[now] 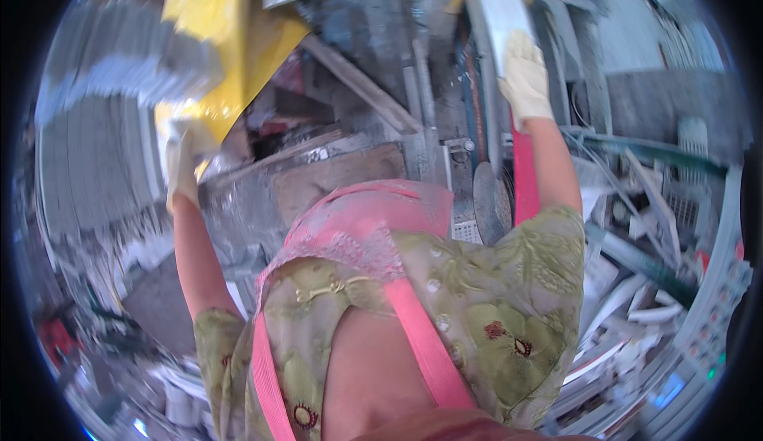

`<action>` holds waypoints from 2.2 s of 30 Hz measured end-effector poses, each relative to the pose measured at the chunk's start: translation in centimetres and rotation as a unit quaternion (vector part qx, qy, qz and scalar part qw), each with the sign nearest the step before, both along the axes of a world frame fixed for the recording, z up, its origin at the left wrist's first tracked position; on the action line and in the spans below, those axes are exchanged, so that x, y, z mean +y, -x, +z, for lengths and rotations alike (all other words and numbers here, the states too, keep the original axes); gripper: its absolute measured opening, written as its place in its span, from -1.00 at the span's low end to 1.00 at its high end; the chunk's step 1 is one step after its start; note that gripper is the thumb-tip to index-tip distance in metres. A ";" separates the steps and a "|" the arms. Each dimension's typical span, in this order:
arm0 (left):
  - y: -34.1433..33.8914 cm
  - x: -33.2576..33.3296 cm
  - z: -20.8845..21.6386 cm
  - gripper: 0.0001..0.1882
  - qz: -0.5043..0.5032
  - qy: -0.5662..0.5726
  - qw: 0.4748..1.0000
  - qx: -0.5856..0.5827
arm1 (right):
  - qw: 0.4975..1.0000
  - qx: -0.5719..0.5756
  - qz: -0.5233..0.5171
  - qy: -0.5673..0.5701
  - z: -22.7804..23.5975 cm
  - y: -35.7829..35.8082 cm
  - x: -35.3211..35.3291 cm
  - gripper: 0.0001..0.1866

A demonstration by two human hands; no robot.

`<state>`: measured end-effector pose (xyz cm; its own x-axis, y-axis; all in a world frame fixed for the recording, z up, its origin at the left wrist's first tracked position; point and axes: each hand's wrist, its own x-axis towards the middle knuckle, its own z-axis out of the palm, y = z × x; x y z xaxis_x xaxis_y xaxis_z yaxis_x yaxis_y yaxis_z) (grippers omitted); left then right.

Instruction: The person repeatedly picks up white rectangular plaster boards from a pile and places them onto a growing stack. The person also handles yellow sheets and other debris while organizing the boards.

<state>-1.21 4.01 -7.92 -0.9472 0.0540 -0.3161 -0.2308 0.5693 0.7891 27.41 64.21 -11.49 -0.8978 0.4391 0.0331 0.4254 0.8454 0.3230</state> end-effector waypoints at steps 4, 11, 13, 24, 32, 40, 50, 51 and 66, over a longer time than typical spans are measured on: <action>0.3 -1.2 0.6 -0.34 -0.051 0.043 0.996 0.059 | 0.982 0.137 -0.016 0.130 2.5 0.0 0.5 -0.51; -2.8 -2.6 5.4 -0.37 -0.147 -0.084 0.985 -0.029 | 0.832 0.251 -0.175 0.462 8.6 4.2 -7.2 -0.58; -2.8 -3.2 5.7 -0.40 -0.131 -0.046 0.990 -0.023 | 0.744 0.339 -0.058 0.572 7.8 5.8 -15.3 -0.65; 0.4 -5.3 5.5 -0.39 -0.164 -0.048 0.985 -0.031 | 0.744 0.211 0.011 0.634 4.4 23.0 -50.6 -0.47; 4.0 -5.9 5.5 -0.24 -0.195 -0.004 0.979 -0.050 | 0.780 0.133 0.107 0.602 2.9 23.2 -51.0 -0.15; 4.0 -3.0 7.9 -0.20 -0.215 0.074 0.973 -0.047 | 0.828 0.245 0.282 0.417 0.7 20.6 -50.0 -0.36; 3.6 -2.5 6.4 -0.29 -0.117 0.143 0.983 -0.021 | 0.846 0.218 0.324 0.364 0.6 20.9 -48.9 -0.53; 3.5 -2.7 6.2 -0.29 -0.094 0.154 0.984 -0.016 | 0.840 0.227 0.323 0.372 0.5 20.9 -49.0 -0.50; 0.7 -4.4 5.9 -0.02 -0.228 0.155 0.959 0.072 | 0.818 0.279 0.329 0.380 -1.2 21.6 -49.1 -0.26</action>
<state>-1.89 -0.44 -1.99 -0.8828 0.3972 -0.2507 0.1963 0.7969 0.5713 5.86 15.11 -12.67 -0.8864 -0.0480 0.4605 -0.3001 0.8169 -0.4925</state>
